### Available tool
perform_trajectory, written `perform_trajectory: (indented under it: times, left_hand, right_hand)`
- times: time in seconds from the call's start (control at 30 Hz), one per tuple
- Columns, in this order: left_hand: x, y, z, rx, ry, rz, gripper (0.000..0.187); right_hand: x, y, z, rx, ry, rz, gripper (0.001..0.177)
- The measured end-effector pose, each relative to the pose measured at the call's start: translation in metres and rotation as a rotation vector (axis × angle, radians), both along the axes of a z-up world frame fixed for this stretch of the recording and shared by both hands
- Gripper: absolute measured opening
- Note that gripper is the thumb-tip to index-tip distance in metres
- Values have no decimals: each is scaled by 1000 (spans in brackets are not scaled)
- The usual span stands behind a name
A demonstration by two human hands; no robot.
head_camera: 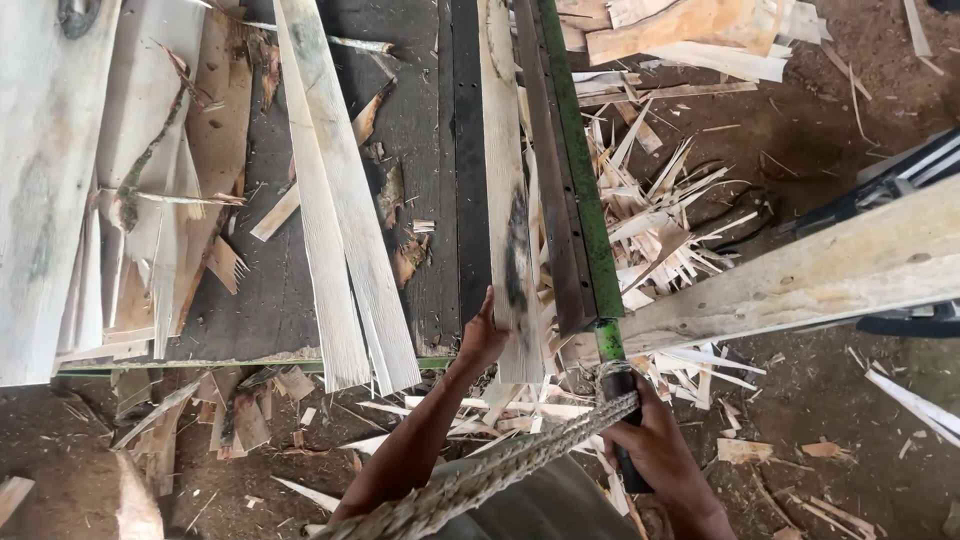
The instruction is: Using a manual lever-operated blade to slice thin wood strips from veneer or lumber.
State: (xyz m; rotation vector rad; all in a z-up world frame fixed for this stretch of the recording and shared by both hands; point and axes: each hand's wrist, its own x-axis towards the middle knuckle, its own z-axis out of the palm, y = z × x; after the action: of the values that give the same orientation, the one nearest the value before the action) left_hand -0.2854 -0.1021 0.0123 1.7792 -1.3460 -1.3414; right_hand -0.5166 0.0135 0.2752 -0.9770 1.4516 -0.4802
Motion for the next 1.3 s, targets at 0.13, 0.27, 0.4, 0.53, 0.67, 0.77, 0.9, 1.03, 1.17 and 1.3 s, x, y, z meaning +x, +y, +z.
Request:
perform_trajectory:
  times: [0.13, 0.27, 0.4, 0.53, 0.67, 0.77, 0.9, 1.03, 1.17, 1.3]
  left_hand:
    - [-1, 1, 14, -9, -13, 3, 112]
    - [-5, 16, 2, 20, 29, 26, 111]
    - [-8, 16, 0, -2, 67, 37, 112]
    - [-6, 18, 18, 44, 72, 31, 111]
    - [-2, 22, 32, 57, 105, 44, 108]
    - [-2, 24, 30, -8, 121, 44, 108]
    - [5, 36, 49, 53, 111, 53, 100]
    - [5, 57, 32, 45, 72, 45, 103]
    - [-1, 55, 22, 47, 102, 45, 105]
    - [-5, 48, 24, 59, 129, 61, 105]
  right_hand:
    - [-1, -2, 15, -52, -21, -24, 42]
    - [3, -3, 26, -91, -70, -48, 38]
    - [3, -2, 19, -56, -9, -51, 31]
    - [2, -1, 17, -25, 15, -59, 32]
    - [0, -3, 29, -50, -10, -17, 34]
    - [10, -7, 47, 1, 112, -40, 35]
    - [-8, -7, 21, 18, 145, -31, 40]
    - [-16, -10, 14, -150, 160, 55, 46]
    - [-17, -7, 10, -179, 144, 65, 45]
    - [-12, -9, 10, -91, 152, 17, 46]
